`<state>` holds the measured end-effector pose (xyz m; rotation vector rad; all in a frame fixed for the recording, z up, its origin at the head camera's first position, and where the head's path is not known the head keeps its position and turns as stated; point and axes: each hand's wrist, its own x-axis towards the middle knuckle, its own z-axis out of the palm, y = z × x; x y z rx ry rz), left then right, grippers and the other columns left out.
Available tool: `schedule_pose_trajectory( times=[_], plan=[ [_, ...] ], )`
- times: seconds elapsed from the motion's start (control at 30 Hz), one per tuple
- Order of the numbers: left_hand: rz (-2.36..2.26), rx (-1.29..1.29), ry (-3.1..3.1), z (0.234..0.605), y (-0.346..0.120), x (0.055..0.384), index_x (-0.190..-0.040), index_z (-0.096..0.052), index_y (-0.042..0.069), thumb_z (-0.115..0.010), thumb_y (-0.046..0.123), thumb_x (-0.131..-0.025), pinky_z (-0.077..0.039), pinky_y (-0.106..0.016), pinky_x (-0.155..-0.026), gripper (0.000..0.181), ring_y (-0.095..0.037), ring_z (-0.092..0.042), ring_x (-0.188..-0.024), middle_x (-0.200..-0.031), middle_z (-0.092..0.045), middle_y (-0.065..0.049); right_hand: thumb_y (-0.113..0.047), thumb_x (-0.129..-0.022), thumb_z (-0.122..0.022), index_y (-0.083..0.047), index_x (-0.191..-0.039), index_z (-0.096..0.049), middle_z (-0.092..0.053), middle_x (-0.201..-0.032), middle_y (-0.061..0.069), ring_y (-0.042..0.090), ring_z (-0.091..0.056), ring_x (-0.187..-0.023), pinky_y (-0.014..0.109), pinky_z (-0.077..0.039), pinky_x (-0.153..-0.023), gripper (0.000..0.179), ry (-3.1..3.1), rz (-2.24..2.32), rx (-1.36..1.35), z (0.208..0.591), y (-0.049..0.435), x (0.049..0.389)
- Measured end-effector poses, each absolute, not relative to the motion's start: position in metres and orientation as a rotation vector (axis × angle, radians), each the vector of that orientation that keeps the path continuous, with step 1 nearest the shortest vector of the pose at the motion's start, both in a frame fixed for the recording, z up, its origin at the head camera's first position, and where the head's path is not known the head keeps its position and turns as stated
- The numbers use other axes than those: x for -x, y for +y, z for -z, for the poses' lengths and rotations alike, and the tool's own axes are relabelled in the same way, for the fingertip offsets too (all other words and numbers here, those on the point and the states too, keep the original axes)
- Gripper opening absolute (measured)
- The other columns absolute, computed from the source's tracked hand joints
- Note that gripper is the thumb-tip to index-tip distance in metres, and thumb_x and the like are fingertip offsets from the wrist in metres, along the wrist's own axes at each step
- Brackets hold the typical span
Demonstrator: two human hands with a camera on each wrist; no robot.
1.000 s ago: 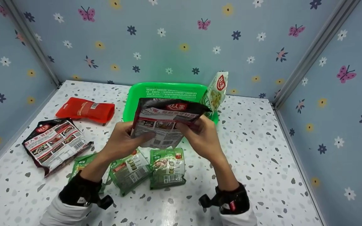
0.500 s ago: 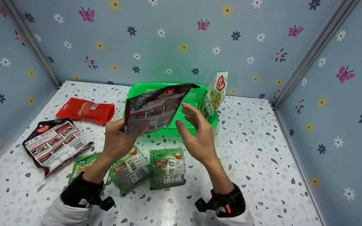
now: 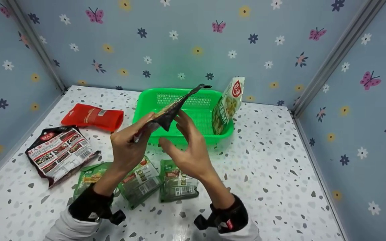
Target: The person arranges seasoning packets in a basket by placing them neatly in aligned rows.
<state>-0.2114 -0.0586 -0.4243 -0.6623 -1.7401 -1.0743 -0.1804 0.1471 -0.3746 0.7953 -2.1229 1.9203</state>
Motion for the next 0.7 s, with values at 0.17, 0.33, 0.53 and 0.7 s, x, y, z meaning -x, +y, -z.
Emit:
schedule_pose_trajectory(
  times=[0.17, 0.33, 0.53, 0.7],
  plan=[
    [0.867, 0.671, -1.771, 0.431, -0.055, 0.210, -0.138, -0.076, -0.006, -0.079, -0.014, -0.095, -0.066, -0.052, -0.109, 0.045, -0.039, -0.080, -0.127, -0.136, -0.081, -0.024, 0.001, -0.102, -0.074, 0.003, -0.176, -0.027, -0.043, -0.176, 0.027, 0.044, -0.044, -0.167, 0.039, -0.044, -0.136, 0.088, -2.170, -1.983, -0.745, 0.378, 0.135, 0.177],
    [0.648, 0.688, -1.765, 0.435, -0.050, 0.209, -0.136, -0.078, -0.004, -0.076, -0.018, -0.090, -0.064, -0.047, -0.113, 0.049, -0.035, -0.081, -0.126, -0.135, -0.082, -0.020, -0.004, -0.103, -0.072, 0.003, -0.171, -0.033, -0.052, -0.168, 0.027, 0.039, -0.056, -0.158, 0.027, -0.054, -0.124, 0.079, -2.176, -2.036, -0.532, 0.377, 0.130, 0.172],
    [0.435, 0.656, -1.693, 0.438, -0.045, 0.212, -0.131, -0.082, -0.001, -0.078, -0.006, -0.094, -0.067, -0.046, -0.108, 0.038, -0.034, -0.083, -0.121, -0.131, -0.084, -0.019, -0.012, -0.105, -0.067, -0.004, -0.170, -0.035, -0.055, -0.162, 0.022, 0.023, -0.062, -0.145, 0.024, -0.057, -0.116, 0.072, -2.043, -2.143, -0.352, 0.378, 0.124, 0.169],
    [0.325, 0.635, -1.659, 0.438, -0.042, 0.211, -0.130, -0.083, 0.000, -0.075, -0.008, -0.098, -0.067, -0.045, -0.109, 0.034, -0.033, -0.083, -0.123, -0.131, -0.084, -0.018, -0.007, -0.109, -0.061, -0.002, -0.168, -0.036, -0.056, -0.159, 0.022, 0.020, -0.065, -0.140, 0.030, -0.059, -0.116, 0.064, -1.875, -2.270, -0.378, 0.380, 0.120, 0.171]
  ],
)
